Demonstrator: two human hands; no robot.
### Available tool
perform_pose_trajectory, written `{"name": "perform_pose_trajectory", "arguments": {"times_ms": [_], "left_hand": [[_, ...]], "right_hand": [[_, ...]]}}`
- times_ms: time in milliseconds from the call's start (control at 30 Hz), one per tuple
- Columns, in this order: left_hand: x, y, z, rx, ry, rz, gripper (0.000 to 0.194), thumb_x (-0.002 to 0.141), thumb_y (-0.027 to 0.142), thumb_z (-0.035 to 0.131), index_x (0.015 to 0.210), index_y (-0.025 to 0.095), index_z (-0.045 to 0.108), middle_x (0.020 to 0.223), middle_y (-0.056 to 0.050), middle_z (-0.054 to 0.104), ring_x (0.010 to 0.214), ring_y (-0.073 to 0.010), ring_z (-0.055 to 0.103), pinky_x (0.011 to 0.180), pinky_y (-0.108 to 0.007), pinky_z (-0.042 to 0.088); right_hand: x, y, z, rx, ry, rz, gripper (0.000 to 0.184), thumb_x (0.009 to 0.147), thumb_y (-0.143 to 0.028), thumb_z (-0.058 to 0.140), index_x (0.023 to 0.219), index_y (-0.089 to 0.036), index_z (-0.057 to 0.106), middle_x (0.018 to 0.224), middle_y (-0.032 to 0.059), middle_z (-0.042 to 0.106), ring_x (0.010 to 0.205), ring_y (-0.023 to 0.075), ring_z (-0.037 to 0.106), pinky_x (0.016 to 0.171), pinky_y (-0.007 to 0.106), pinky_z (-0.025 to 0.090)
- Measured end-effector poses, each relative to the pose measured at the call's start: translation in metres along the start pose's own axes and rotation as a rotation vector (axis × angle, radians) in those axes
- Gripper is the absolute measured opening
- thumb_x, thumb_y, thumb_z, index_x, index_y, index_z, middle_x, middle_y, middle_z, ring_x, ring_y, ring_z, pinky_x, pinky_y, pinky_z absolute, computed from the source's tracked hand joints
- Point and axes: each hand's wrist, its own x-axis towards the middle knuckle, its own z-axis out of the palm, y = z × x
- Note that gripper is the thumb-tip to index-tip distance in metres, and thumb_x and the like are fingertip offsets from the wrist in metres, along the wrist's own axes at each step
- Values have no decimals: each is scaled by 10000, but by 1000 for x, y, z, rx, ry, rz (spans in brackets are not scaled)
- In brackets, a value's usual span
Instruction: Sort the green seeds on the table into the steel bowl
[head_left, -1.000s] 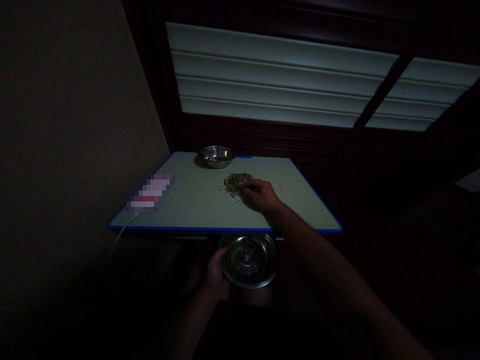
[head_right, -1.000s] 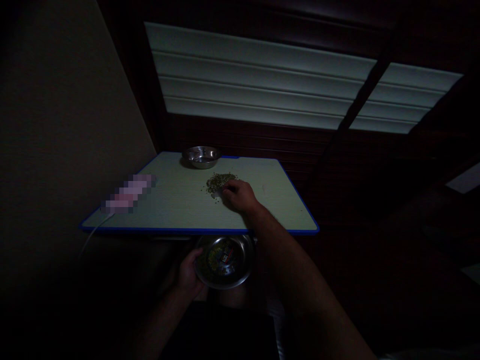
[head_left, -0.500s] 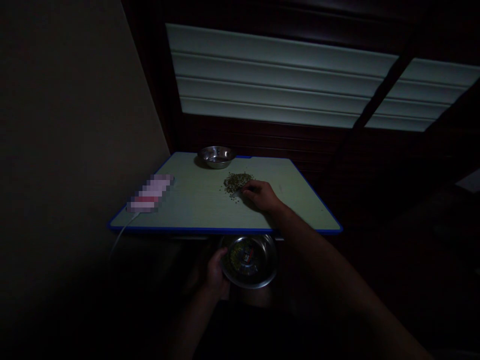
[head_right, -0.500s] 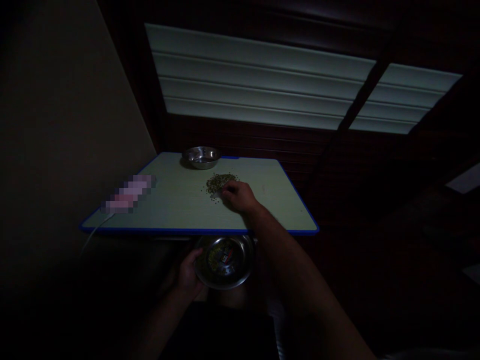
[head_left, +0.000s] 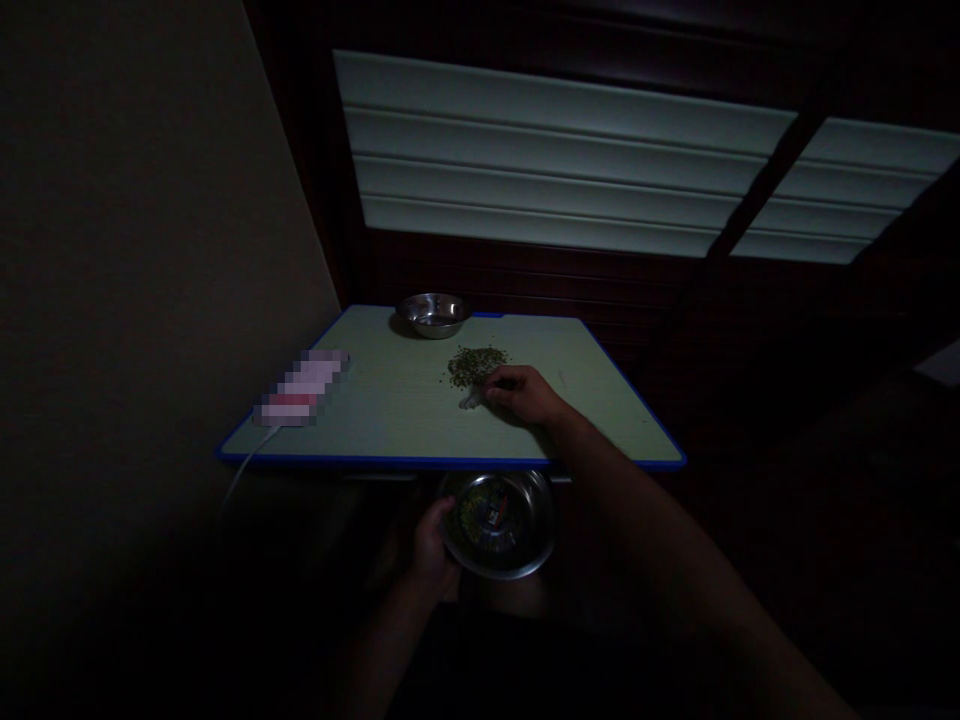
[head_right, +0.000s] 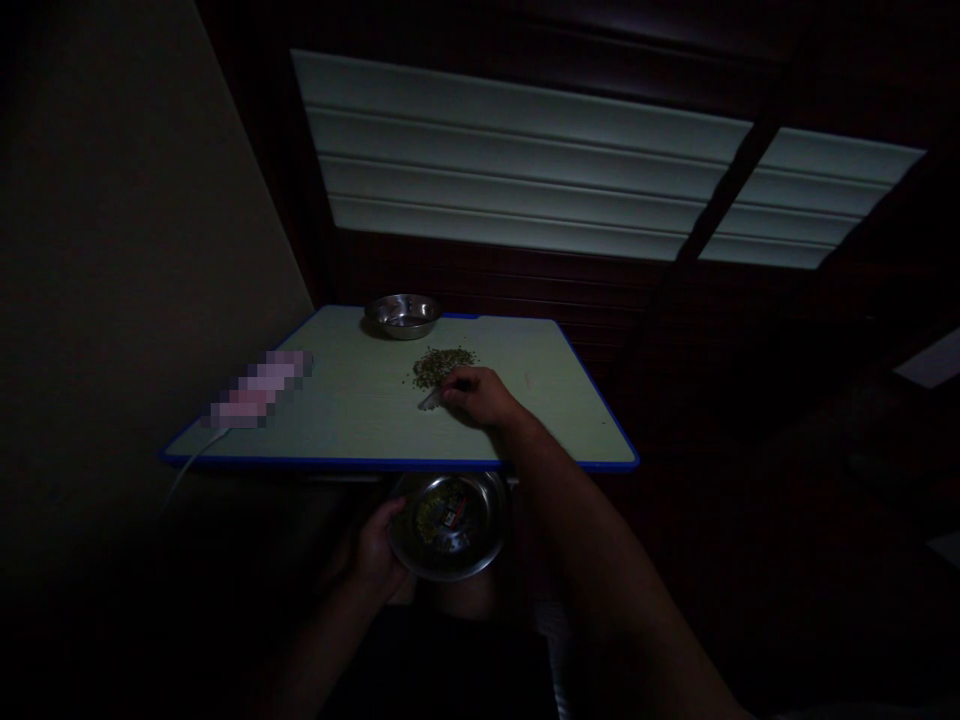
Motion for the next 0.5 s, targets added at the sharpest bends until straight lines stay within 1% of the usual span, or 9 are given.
{"name": "perform_pose_trajectory", "arguments": {"times_ms": [100,233,367,433,500], "left_hand": [[-1,1,1,-2,-8,8,110,673,188,642,762,180,706,619,-47,715,719,-273,715,710,-384,566],[-4,2,3,-4,5,2,68,694,176,626,685,160,692,588,-60,703,666,-256,709,687,-363,570],[-3,2,3,3,-16,-8,74,700,185,631,698,160,700,601,-62,713,713,-277,724,709,-384,581],[-2,1,1,2,-24,0,68,693,192,645,706,157,702,630,-70,727,721,-278,724,710,-383,581],[0,0,-1,-1,-40,16,84,688,196,654,724,146,710,669,-84,743,734,-280,723,711,-382,577]], "right_hand": [[-1,-1,-2,16,-20,-3,162,670,-315,714,720,-163,688,745,42,704,717,154,607,717,294,479],[-3,-2,-3,22,-26,-4,157,662,-311,713,711,-164,684,734,44,696,690,154,598,699,297,471],[-3,-2,-1,4,-17,27,152,650,-301,700,704,-160,684,691,32,682,664,150,587,680,294,460],[-2,-3,-1,5,43,43,157,647,-305,685,701,-157,685,687,31,681,666,151,587,676,293,460],[0,-2,-4,14,171,52,167,646,-315,674,706,-160,685,700,30,685,682,154,592,688,295,467]]}}
